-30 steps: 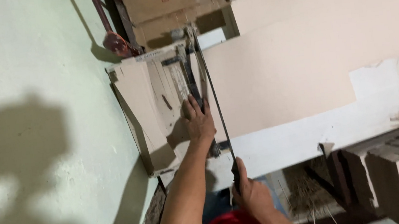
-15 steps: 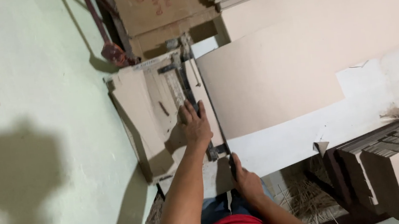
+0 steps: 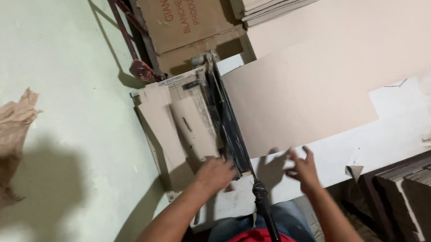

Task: The person uses a manual paper cutter to trim sheets of light-colored paper. They repeatedly position the paper against the guide, press down the lever to cut, and then remove the trimmed sheets, stacking them on the side of the machine.

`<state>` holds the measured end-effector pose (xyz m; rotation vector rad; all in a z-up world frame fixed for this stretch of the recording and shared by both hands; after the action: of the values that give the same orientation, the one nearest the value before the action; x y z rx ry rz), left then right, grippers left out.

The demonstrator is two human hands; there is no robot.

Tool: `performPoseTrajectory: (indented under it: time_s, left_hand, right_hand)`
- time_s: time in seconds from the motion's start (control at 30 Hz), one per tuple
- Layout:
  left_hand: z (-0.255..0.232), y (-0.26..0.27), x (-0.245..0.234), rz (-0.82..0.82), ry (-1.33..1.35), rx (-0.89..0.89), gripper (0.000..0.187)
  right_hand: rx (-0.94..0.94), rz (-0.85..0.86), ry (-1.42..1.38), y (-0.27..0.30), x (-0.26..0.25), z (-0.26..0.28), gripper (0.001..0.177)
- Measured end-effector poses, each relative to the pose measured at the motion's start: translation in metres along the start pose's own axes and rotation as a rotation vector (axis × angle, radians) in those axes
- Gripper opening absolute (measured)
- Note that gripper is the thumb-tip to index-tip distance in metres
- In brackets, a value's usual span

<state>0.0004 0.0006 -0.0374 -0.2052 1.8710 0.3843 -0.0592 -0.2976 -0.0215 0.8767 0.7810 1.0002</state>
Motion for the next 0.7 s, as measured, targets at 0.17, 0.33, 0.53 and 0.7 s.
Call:
performPoseTrajectory:
  time_s: [0.17, 0.33, 0.53, 0.7]
  left_hand:
    - [0.04, 0.056, -0.024, 0.629, -0.179, -0.188, 0.011]
    - [0.058, 0.063, -0.037, 0.477, -0.177, -0.241, 0.021]
    - [0.046, -0.011, -0.115, 0.19, 0.201, -0.468, 0.057]
    - [0.045, -0.071, -0.078, 0.3, 0.474, -0.759, 0.096]
  right_hand:
    - [0.05, 0.039, -0.436, -0.085, -0.024, -0.023, 0.051]
    - [-0.015, 0.125, -0.392, -0.043, -0.026, -0.032, 0.028]
    - [-0.027, 0.099, -0.226, -0.025, 0.023, -0.018, 0.031]
    - [-0.029, 0.083, -0.14, -0.025, 0.025, -0.01, 0.037]
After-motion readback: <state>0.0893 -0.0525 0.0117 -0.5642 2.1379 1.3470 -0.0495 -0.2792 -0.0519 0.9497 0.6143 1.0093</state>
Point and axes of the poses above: each hand's wrist, its own y-axis away from the middle knuckle, its own x-axis out of the palm, z = x × y, the point moved 1 cm from there along -y, towards the middle knuckle, and after that the axes turned 8 degrees about x, right-handed, at the moved point
